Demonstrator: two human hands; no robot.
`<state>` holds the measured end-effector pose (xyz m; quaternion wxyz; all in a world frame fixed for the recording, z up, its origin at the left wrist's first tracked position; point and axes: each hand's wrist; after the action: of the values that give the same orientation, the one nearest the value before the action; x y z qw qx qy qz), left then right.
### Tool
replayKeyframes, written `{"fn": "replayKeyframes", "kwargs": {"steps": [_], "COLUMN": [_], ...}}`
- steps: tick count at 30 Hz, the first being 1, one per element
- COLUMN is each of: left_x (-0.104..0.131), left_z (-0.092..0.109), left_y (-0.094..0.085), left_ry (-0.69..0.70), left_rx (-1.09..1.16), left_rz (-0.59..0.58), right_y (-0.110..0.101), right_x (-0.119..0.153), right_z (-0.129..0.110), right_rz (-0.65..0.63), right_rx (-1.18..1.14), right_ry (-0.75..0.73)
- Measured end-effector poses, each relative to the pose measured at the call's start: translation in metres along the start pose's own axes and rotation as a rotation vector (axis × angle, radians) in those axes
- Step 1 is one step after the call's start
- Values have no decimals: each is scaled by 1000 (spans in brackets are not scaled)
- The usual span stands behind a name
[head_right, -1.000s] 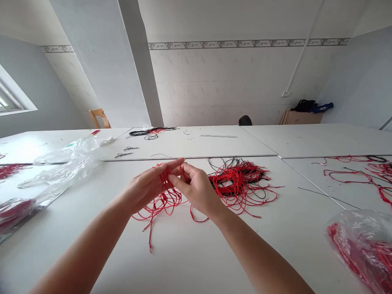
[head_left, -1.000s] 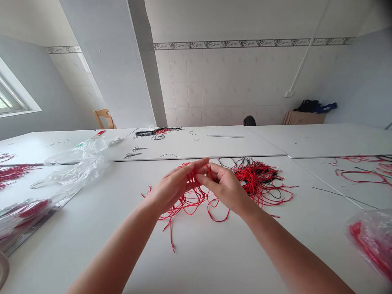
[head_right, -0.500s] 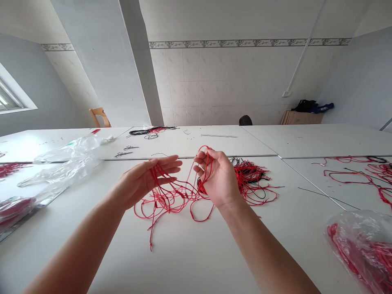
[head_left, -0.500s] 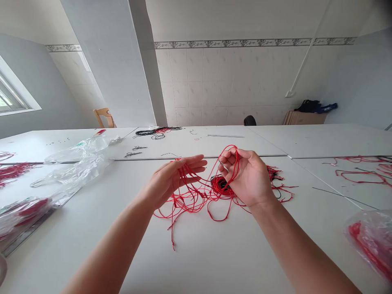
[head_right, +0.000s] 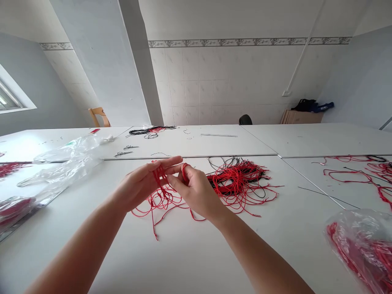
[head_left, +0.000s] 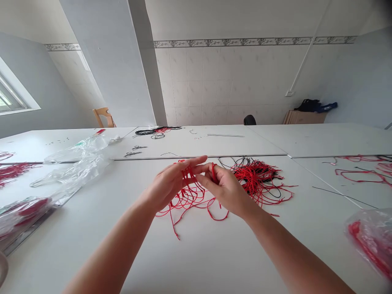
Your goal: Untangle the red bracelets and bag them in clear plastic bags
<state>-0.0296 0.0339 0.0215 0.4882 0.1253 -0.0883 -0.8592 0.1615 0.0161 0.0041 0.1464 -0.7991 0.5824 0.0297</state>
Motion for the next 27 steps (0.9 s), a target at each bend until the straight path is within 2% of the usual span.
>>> {"fn": "replayKeyframes", "kwargs": {"steps": [5,9,12,17,19,23,27], "left_x": [1,1,1,0,0,0,0], "left_z": [0,3,4,6,10,21,25], "left_y": [3,4,1,-4,-5,-7,-8], "left_ry": [-51,-14,2,17,43,111,119], "left_rx": [-20,-50,-65,-5,48,157,199], "left_rz": [3,-59,-59,17,66,194,248], "right_y": [2,-3,-9,-26,-33,-41,-36], "right_x": [-1,-4,-6,-10,-10,-8,-7], "right_z": [3,0,-5,-11,-11,-10,-12], "right_rz": [-30,13,80,301,350,319,188], "right_rx": [27,-117,-338,-655,-736,-887,-917], "right_ry": [-38,-56,-27,-45,-67,-78,-12]}}
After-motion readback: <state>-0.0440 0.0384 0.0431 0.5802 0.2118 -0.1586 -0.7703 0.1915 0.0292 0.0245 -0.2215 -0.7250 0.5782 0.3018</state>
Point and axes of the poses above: each hand's wrist, its own x-axis away from the middle knuckle, its own y-axis out of the palm, z = x × y, and after that the axes turned 5 degrees about x, right-handed
